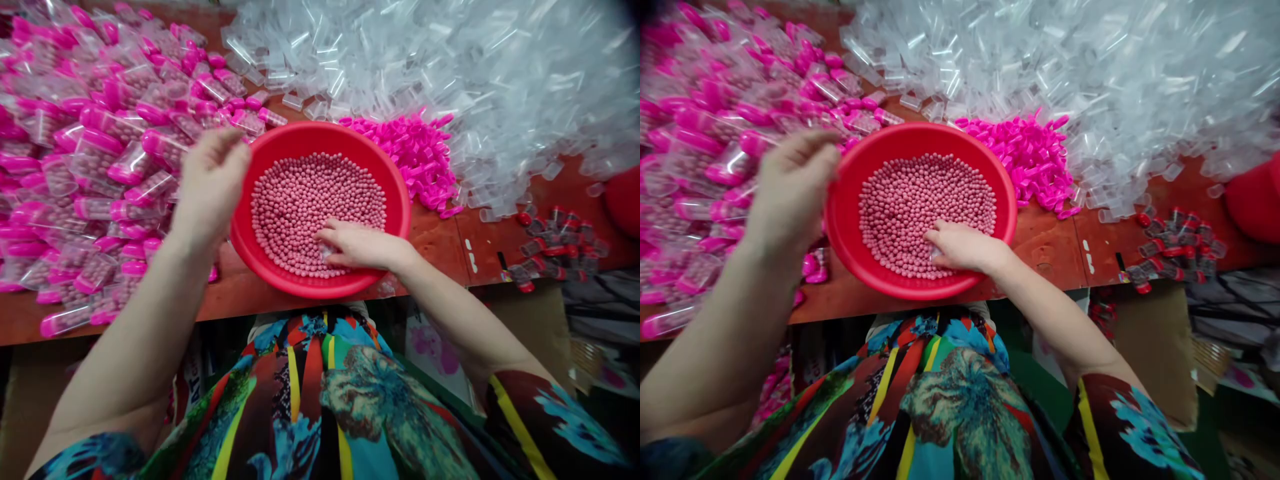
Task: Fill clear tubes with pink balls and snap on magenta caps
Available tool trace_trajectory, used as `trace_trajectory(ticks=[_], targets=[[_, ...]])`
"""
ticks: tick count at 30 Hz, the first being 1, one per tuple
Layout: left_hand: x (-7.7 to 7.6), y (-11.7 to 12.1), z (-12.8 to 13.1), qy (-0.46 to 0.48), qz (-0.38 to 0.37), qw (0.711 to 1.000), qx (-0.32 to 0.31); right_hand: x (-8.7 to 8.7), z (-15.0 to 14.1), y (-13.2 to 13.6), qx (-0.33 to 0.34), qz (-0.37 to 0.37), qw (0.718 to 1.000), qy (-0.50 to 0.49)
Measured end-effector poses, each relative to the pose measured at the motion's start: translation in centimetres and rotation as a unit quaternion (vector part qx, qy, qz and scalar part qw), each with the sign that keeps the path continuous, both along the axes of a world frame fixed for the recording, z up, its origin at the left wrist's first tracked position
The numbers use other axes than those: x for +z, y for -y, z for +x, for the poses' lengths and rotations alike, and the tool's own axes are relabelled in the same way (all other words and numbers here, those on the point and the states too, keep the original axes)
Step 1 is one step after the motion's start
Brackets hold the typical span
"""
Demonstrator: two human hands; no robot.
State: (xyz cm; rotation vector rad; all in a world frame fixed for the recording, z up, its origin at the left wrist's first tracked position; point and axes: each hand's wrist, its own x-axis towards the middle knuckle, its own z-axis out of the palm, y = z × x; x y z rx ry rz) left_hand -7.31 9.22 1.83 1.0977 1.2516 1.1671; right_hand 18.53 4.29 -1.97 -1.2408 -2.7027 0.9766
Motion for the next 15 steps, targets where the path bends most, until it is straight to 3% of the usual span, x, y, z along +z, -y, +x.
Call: trace_trajectory(ticks=[3, 6, 11, 13, 15], targets=[[-1.6, 3.8, 2.8, -0.133, 0.011, 0.984, -0.120, -1.0, -0.1, 0.1, -0.072, -0.002, 0.995, -0.066], [-3.1, 5.7, 4.8, -0.129, -0.016, 0.967, -0.220, -1.2, 0.5, -0.6, -0.184, -0.063, 0.959, -0.204], [-3.9, 5.7, 5.9, 0.032, -0.041, 0.974, -0.218, -0.4, 0.4, -0.1, -0.310, -0.232, 0.852, -0.353], [-3.7, 5.6, 6.1, 0.037, -0.026, 0.976, -0.212, 0.3, 0.1, 0.4, -0.328, -0.295, 0.808, -0.390], [-3.6, 5.6, 6.3, -0.026, 0.020, 0.980, -0.198, 0.9, -0.1, 0.7, -0.335, -0.343, 0.769, -0.422]])
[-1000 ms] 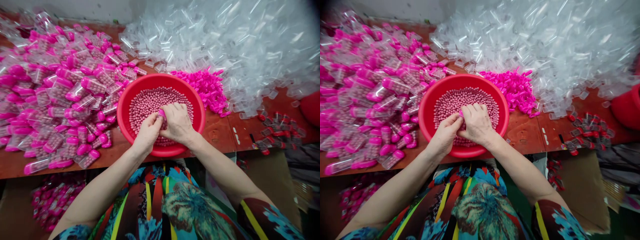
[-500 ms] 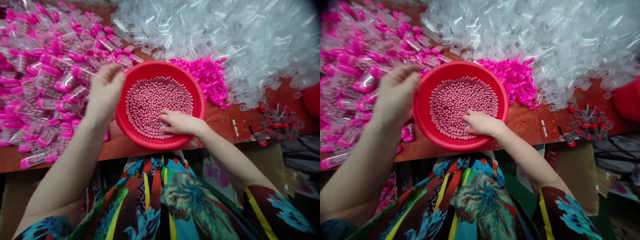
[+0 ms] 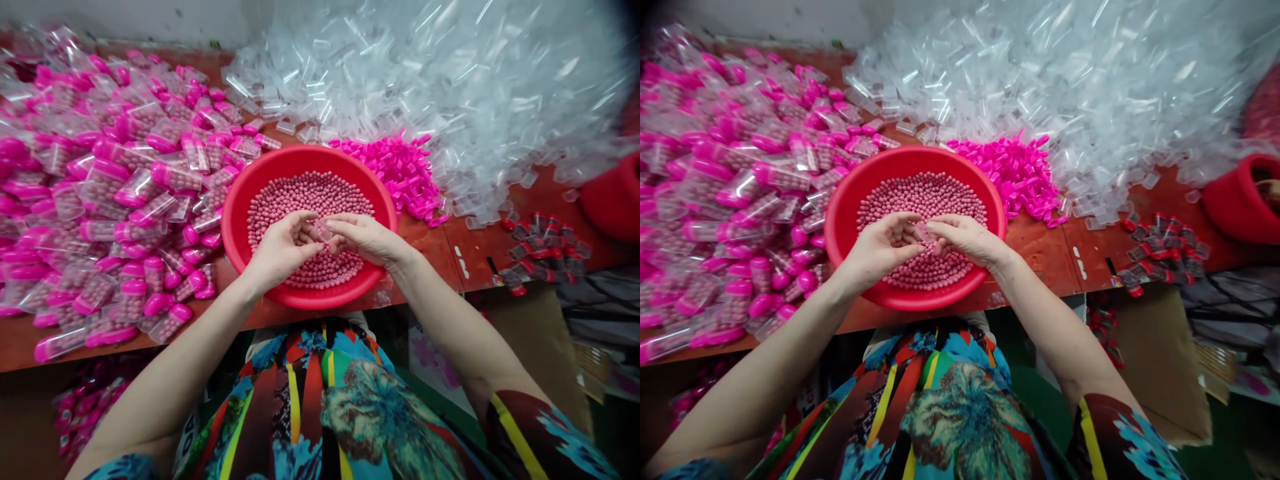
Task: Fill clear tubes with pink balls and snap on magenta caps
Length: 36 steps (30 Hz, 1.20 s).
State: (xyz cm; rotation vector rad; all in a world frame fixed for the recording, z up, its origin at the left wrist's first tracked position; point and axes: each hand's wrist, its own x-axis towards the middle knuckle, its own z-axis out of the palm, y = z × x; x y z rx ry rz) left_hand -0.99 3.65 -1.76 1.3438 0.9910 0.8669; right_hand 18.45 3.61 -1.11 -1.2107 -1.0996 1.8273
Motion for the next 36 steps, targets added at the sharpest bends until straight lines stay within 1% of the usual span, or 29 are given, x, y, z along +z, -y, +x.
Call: trace_trajectory(ticks=[2, 4, 6, 7, 8, 9, 10, 11, 12, 13, 14, 15, 16, 17, 18, 19, 20, 21, 23, 25, 27, 28, 29, 30, 32, 34, 36], targets=[[0.0, 0.1, 0.3, -0.093, 0.094, 0.991, 0.023, 0.3, -0.2, 0.0, -0.001, -0.028, 0.999, -0.036], [0.1, 0.1, 0.6, -0.172, 0.185, 0.967, 0.037, 0.2, -0.3, -0.1, 0.014, -0.049, 0.997, -0.051], [0.1, -0.2, 0.7, -0.215, 0.235, 0.948, 0.028, 0.1, -0.4, -0.2, 0.036, -0.056, 0.997, -0.038], [0.2, -0.5, 0.6, -0.234, 0.247, 0.940, 0.016, 0.1, -0.3, -0.2, 0.032, -0.039, 0.999, -0.015], [0.2, -0.9, 0.5, -0.261, 0.256, 0.931, -0.005, 0.1, -0.1, -0.2, 0.012, -0.003, 1.000, 0.021], [0.3, -1.4, 0.3, -0.298, 0.267, 0.916, -0.032, 0.3, 0.3, -0.2, -0.023, 0.051, 0.996, 0.062], [0.4, -1.9, 0.1, -0.344, 0.278, 0.894, -0.067, 0.6, 0.9, -0.2, -0.068, 0.115, 0.986, 0.104], [0.4, -2.3, 0.1, -0.397, 0.289, 0.864, -0.109, 1.0, 1.7, -0.2, -0.114, 0.177, 0.968, 0.139], [0.5, -2.7, 0.1, -0.450, 0.297, 0.828, -0.155, 1.3, 2.8, -0.2, -0.157, 0.226, 0.947, 0.165], [0.4, -2.9, 0.3, -0.494, 0.301, 0.790, -0.204, 1.5, 4.2, -0.2, -0.193, 0.258, 0.929, 0.182], [0.3, -3.1, 0.7, -0.526, 0.301, 0.755, -0.253, 1.6, 5.7, -0.2, -0.228, 0.275, 0.914, 0.192], [0.1, -3.0, 1.3, -0.543, 0.300, 0.727, -0.295, 1.5, 7.5, -0.2, -0.263, 0.282, 0.900, 0.204], [-0.1, -2.9, 1.9, -0.547, 0.300, 0.709, -0.329, 1.0, 9.3, -0.1, -0.296, 0.282, 0.886, 0.219], [-0.4, -2.8, 2.7, -0.540, 0.302, 0.701, -0.354, 0.4, 11.0, 0.0, -0.328, 0.280, 0.870, 0.240], [-0.8, -2.6, 3.5, -0.527, 0.305, 0.701, -0.372, -0.6, 12.6, 0.0, -0.352, 0.273, 0.854, 0.269], [-1.2, -2.5, 4.3, -0.510, 0.305, 0.707, -0.383, -1.7, 14.0, 0.1, -0.367, 0.263, 0.837, 0.308], [-1.7, -2.5, 5.1, -0.491, 0.302, 0.720, -0.386, -3.0, 15.0, 0.2, -0.370, 0.251, 0.822, 0.352], [-2.1, -2.6, 5.8, -0.471, 0.293, 0.737, -0.386, -4.3, 15.6, 0.2, -0.359, 0.243, 0.808, 0.399], [-2.6, -3.0, 7.1, -0.428, 0.253, 0.783, -0.374, -6.7, 15.5, 0.0, -0.316, 0.239, 0.795, 0.460], [-2.7, -3.3, 7.8, -0.371, 0.189, 0.843, -0.340, -8.6, 14.5, -0.5, -0.288, 0.244, 0.792, 0.481], [-2.1, -3.5, 8.0, -0.275, 0.109, 0.908, -0.296, -9.8, 13.2, -1.3, -0.282, 0.249, 0.788, 0.487], [-1.7, -3.5, 7.9, -0.216, 0.069, 0.935, -0.275, -10.2, 12.7, -1.8, -0.281, 0.250, 0.783, 0.495], [-1.1, -3.5, 7.7, -0.157, 0.031, 0.954, -0.254, -10.4, 12.3, -2.4, -0.278, 0.246, 0.775, 0.511], [-0.5, -3.4, 7.3, -0.106, -0.006, 0.966, -0.236, -10.5, 12.2, -2.9, -0.270, 0.238, 0.766, 0.533], [0.6, -3.0, 6.4, -0.028, -0.081, 0.975, -0.207, -10.6, 12.2, -3.9, -0.246, 0.217, 0.748, 0.576], [1.3, -2.4, 5.4, 0.034, -0.165, 0.970, -0.176, -10.4, 12.3, -4.5, -0.223, 0.205, 0.741, 0.599], [1.7, -1.8, 4.6, 0.099, -0.235, 0.954, -0.155, -10.0, 12.4, -4.5, -0.214, 0.207, 0.746, 0.595]])
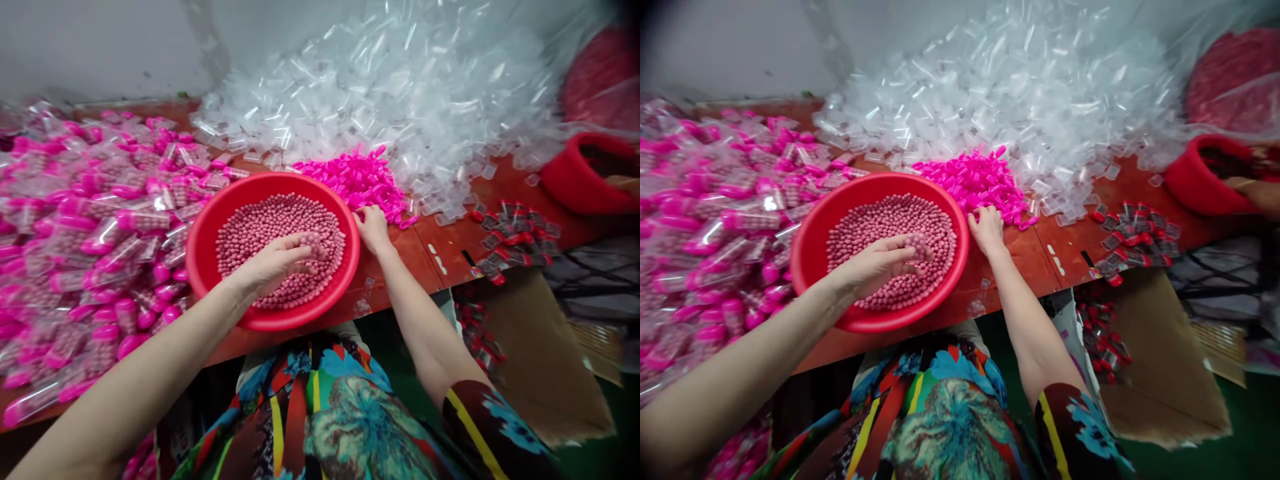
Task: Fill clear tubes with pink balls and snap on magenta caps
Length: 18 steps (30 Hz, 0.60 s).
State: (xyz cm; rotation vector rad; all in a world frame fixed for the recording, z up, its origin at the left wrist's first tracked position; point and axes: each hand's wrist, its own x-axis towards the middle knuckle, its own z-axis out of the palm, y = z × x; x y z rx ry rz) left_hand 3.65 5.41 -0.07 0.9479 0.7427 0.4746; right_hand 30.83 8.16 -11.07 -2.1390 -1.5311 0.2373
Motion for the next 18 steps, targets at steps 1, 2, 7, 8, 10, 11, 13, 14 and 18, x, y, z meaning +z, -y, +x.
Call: trace_trajectory(ticks=[1, 2, 7, 8, 10, 11, 13, 14, 18], targets=[[0.1, 0.3, -0.3, 0.023, -0.031, 0.999, 0.011, 0.3, -0.1, 0.2, 0.006, -0.006, 1.000, 0.006], [0.2, 0.7, -0.6, 0.044, -0.054, 0.997, 0.020, 0.6, -0.3, 0.6, 0.012, -0.017, 1.000, 0.019], [0.6, 2.5, -1.4, 0.127, -0.150, 0.978, 0.064, 2.3, -1.8, 3.6, 0.027, -0.097, 0.989, 0.109], [0.7, 2.8, -1.5, 0.143, -0.172, 0.972, 0.078, 2.5, -2.0, 4.2, 0.035, -0.111, 0.986, 0.117], [0.7, 3.4, -1.6, 0.158, -0.209, 0.959, 0.104, 2.7, -2.3, 5.3, 0.057, -0.127, 0.981, 0.134], [0.6, 3.6, -1.5, 0.153, -0.219, 0.957, 0.114, 2.7, -2.3, 5.7, 0.067, -0.128, 0.979, 0.144], [0.4, 3.9, -1.4, 0.129, -0.215, 0.959, 0.132, 2.6, -2.1, 6.4, 0.076, -0.117, 0.977, 0.162], [0.2, 4.1, -1.3, 0.118, -0.202, 0.962, 0.140, 2.4, -2.0, 6.6, 0.078, -0.109, 0.977, 0.167], [0.0, 4.5, -1.6, 0.091, -0.101, 0.978, 0.158, 1.9, -1.3, 7.2, 0.084, -0.077, 0.982, 0.149]])
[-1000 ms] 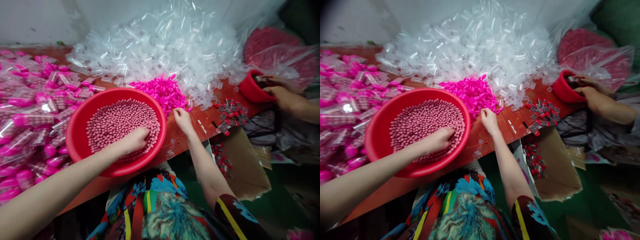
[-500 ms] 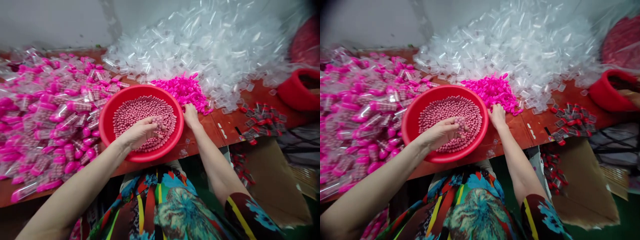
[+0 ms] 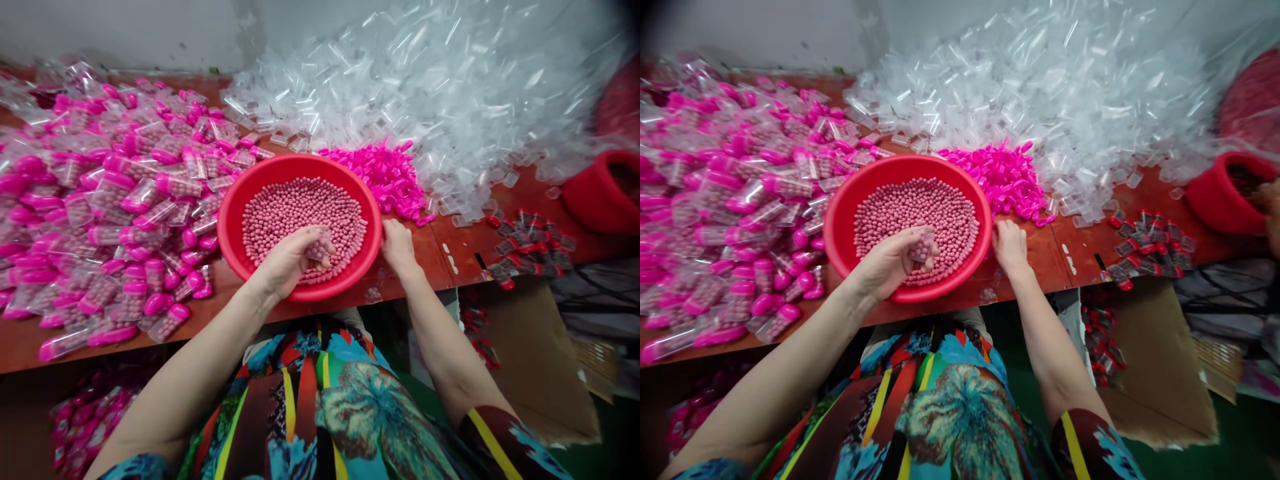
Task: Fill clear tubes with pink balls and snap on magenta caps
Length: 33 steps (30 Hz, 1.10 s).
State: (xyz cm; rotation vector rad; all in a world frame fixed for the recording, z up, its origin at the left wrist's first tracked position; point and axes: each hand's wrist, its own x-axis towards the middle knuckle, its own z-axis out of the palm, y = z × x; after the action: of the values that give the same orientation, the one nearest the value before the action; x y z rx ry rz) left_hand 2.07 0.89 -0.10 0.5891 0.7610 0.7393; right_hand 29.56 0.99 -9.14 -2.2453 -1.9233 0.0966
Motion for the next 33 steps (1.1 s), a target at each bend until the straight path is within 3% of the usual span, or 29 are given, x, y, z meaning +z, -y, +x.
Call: trace_trajectory(ticks=[2, 6, 13, 16, 24, 28, 33], targets=[[0.0, 0.2, -0.4, -0.021, 0.026, 0.999, -0.008, -0.2, 0.4, 0.2, -0.006, 0.011, 0.999, -0.038], [0.1, 0.5, -1.0, -0.018, 0.010, 1.000, -0.024, -0.7, 1.3, 0.7, -0.032, 0.025, 0.995, -0.089], [0.5, -0.3, -1.3, -0.001, -0.029, 0.998, 0.052, -0.1, 4.4, 2.1, -0.114, 0.022, 0.989, -0.095], [0.3, -0.6, -1.2, -0.026, -0.046, 0.996, 0.066, 0.3, 5.0, 2.1, -0.156, 0.054, 0.983, -0.076], [0.3, -0.5, -0.8, -0.084, -0.057, 0.992, 0.073, 0.1, 4.1, 0.1, -0.081, 0.083, 0.986, -0.124], [0.3, -0.6, -0.7, -0.095, -0.056, 0.991, 0.081, 0.2, 3.5, 0.2, -0.112, 0.095, 0.983, -0.111], [0.2, -0.6, -0.5, -0.096, -0.047, 0.991, 0.086, -0.4, 1.0, 1.4, -0.142, 0.034, 0.989, -0.030]])
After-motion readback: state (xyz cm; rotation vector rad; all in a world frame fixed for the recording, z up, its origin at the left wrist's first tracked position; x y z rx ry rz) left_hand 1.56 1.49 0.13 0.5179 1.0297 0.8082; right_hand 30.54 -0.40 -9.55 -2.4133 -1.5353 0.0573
